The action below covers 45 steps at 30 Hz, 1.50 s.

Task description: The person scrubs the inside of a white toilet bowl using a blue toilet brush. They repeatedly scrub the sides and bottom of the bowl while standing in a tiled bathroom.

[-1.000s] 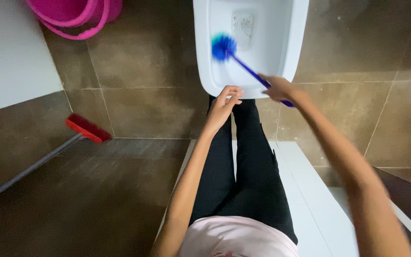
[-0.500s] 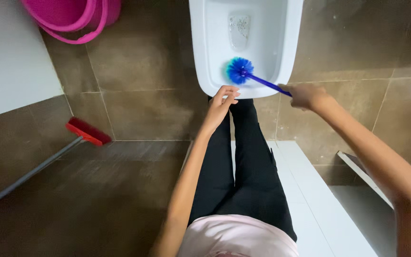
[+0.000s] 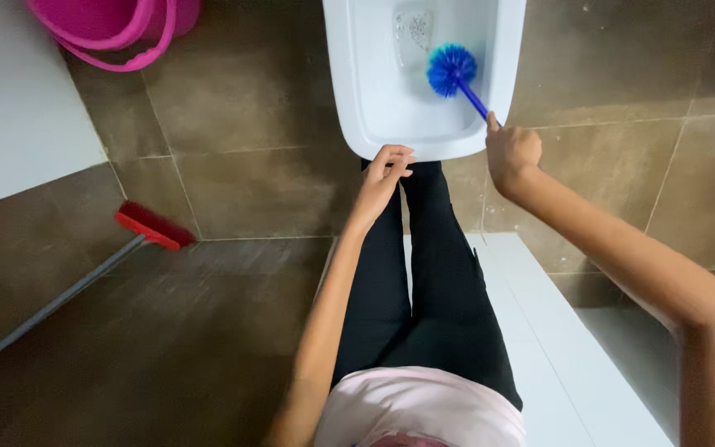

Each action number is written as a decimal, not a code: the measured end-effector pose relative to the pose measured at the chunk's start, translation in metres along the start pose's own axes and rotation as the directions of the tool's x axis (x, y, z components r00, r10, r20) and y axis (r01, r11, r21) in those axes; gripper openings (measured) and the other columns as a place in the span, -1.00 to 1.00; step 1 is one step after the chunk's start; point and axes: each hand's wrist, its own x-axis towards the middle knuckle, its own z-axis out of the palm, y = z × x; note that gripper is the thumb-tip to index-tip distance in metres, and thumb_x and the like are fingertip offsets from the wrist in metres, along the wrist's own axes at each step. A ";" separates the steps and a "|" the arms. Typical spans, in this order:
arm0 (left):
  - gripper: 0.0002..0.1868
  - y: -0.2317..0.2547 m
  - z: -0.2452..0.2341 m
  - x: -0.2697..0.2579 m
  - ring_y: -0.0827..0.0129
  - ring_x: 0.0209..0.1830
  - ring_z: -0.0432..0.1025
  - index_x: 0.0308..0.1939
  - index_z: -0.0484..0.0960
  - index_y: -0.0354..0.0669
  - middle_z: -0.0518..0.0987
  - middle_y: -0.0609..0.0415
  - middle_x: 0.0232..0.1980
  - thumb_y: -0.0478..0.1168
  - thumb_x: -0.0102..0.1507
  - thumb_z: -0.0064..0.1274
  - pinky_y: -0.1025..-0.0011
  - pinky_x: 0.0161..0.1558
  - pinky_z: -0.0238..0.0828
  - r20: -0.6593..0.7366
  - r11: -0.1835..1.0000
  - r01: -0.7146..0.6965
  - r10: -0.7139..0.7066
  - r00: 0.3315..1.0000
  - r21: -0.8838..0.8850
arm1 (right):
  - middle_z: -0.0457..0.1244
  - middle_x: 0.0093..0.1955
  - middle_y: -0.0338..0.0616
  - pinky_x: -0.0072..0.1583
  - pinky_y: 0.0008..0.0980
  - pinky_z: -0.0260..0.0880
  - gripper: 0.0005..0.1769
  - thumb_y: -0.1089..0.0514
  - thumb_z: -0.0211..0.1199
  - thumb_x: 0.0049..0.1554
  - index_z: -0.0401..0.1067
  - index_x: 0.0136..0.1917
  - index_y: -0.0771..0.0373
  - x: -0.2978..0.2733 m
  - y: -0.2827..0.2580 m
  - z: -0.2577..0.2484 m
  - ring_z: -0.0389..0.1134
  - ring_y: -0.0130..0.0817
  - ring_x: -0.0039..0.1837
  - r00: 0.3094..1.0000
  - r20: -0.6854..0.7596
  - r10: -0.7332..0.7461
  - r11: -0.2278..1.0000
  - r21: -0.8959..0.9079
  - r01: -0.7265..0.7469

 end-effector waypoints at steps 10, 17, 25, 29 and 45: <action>-0.69 0.007 -0.005 0.000 0.32 -0.03 0.58 0.14 0.53 -0.16 0.66 -0.01 0.09 -0.05 0.45 -0.09 0.33 0.09 0.46 -0.015 0.999 -0.024 0.023 1.000 -0.043 | 0.42 0.01 0.05 -0.08 -0.18 0.52 -0.19 0.18 -0.04 0.28 -0.18 0.71 -0.24 0.008 0.000 -0.031 0.51 -0.09 -0.03 0.983 0.163 -0.081 0.995 0.075 0.070; -0.66 -0.002 -0.024 -0.006 0.29 0.01 0.58 0.16 0.52 -0.15 0.64 -0.02 0.09 -0.02 0.47 -0.12 0.34 0.13 0.45 -0.040 0.999 -0.007 0.005 0.999 -0.038 | 0.45 -0.03 0.03 -0.12 -0.20 0.52 -0.08 0.27 0.08 0.20 -0.16 0.74 0.09 0.044 -0.019 0.020 0.52 -0.06 -0.06 0.996 -0.082 0.026 0.999 0.038 -0.023; -0.65 0.003 -0.026 -0.008 0.32 0.05 0.55 0.18 0.53 -0.12 0.64 0.01 0.12 -0.01 0.46 -0.14 0.29 0.17 0.39 -0.037 0.997 0.058 -0.060 0.998 -0.058 | 0.34 0.23 0.16 0.02 -0.07 0.51 -0.17 0.12 -0.09 0.34 -0.30 0.73 -0.41 0.026 0.017 -0.044 0.46 0.02 0.15 0.963 0.259 -0.073 0.995 0.091 0.051; -0.65 0.002 -0.022 -0.013 0.34 0.04 0.55 0.18 0.52 -0.10 0.63 0.03 0.13 -0.01 0.46 -0.15 0.30 0.18 0.39 -0.028 0.999 0.042 -0.043 0.999 -0.029 | 0.40 0.08 0.20 -0.05 -0.20 0.59 -0.20 0.20 -0.12 0.39 -0.34 0.78 -0.07 0.046 0.013 -0.058 0.56 -0.10 0.02 0.991 0.115 0.073 0.995 0.054 -0.079; -0.67 0.001 -0.031 -0.003 0.29 0.02 0.58 0.17 0.52 -0.14 0.64 -0.01 0.10 -0.03 0.46 -0.12 0.36 0.12 0.43 -0.052 1.000 0.010 -0.011 0.999 -0.029 | 0.47 -0.07 0.07 -0.08 -0.17 0.56 0.02 0.26 0.15 0.19 -0.23 0.79 -0.02 0.051 -0.003 -0.010 0.55 -0.10 -0.04 0.998 0.064 0.011 0.996 -0.094 -0.005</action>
